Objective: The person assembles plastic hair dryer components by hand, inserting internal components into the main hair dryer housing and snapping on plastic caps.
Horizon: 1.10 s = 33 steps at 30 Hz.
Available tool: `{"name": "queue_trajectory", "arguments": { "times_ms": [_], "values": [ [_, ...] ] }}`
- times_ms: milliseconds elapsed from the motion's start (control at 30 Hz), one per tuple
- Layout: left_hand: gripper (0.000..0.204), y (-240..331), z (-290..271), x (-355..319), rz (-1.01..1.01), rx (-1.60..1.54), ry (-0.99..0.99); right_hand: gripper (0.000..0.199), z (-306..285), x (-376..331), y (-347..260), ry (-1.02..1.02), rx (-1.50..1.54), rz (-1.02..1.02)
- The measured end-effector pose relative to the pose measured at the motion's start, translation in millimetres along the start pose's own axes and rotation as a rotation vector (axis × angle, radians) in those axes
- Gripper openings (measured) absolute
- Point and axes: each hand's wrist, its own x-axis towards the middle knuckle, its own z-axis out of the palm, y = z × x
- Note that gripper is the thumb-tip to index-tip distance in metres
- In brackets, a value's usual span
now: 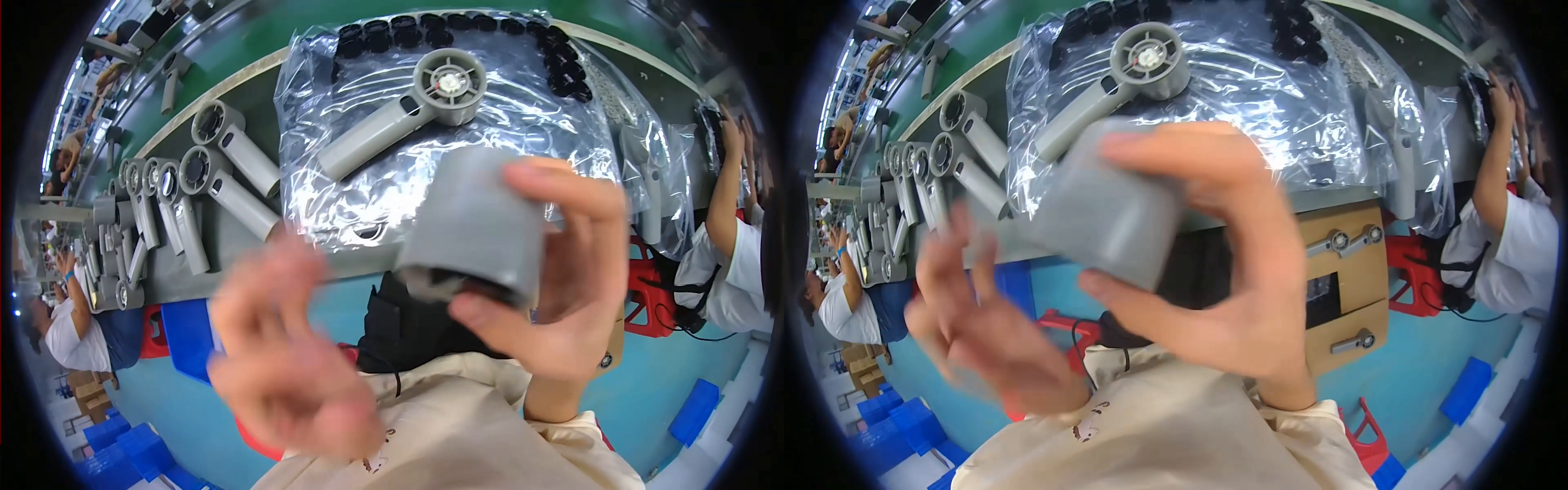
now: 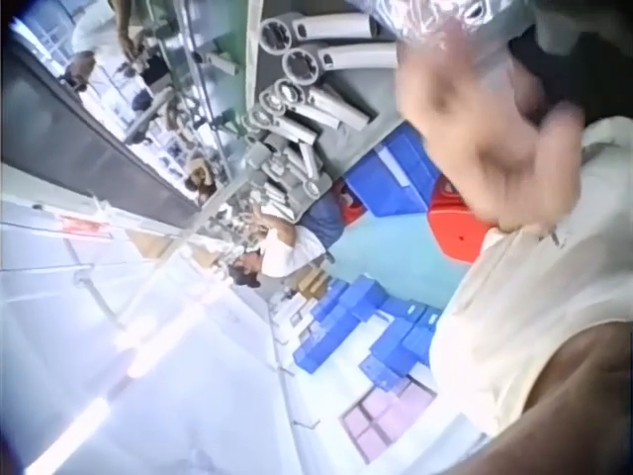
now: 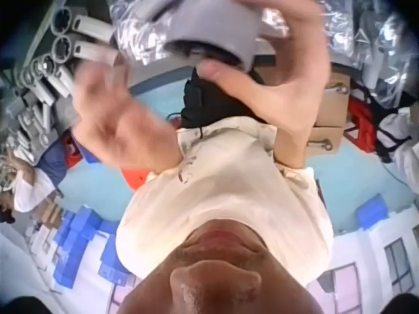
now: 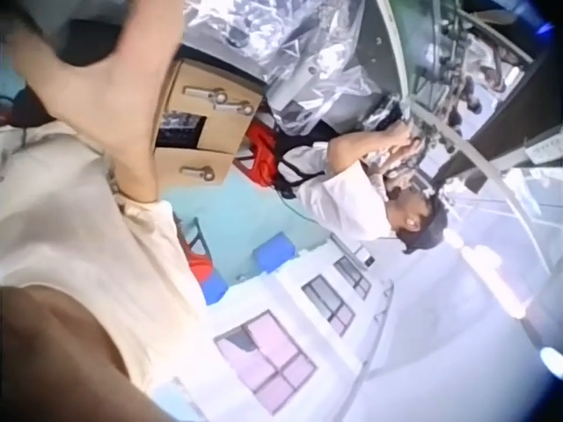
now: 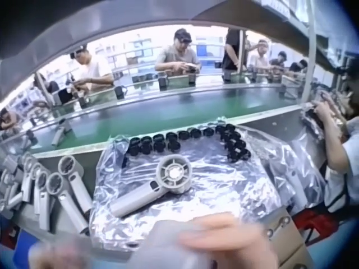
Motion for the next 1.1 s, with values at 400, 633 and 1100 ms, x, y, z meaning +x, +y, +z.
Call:
{"name": "queue_trajectory", "arguments": {
  "times_ms": [400, 633, 1100],
  "values": [
    [0.085, 2.0, 62.5, -9.6, -0.443, -0.678, -0.038, 0.089, 39.5, -16.8, 5.7, 0.387, 0.249, 0.057],
    [0.079, -17.2, 66.0, -6.5, -0.306, -0.645, 0.139, 0.078, 38.0, -14.3, 16.2, 0.167, 0.275, -0.135],
    [0.058, -37.6, 52.8, -0.5, -0.259, -0.459, -0.058, 0.047, 44.8, -14.6, 27.6, 0.254, 0.4, -0.012]
  ]
}}
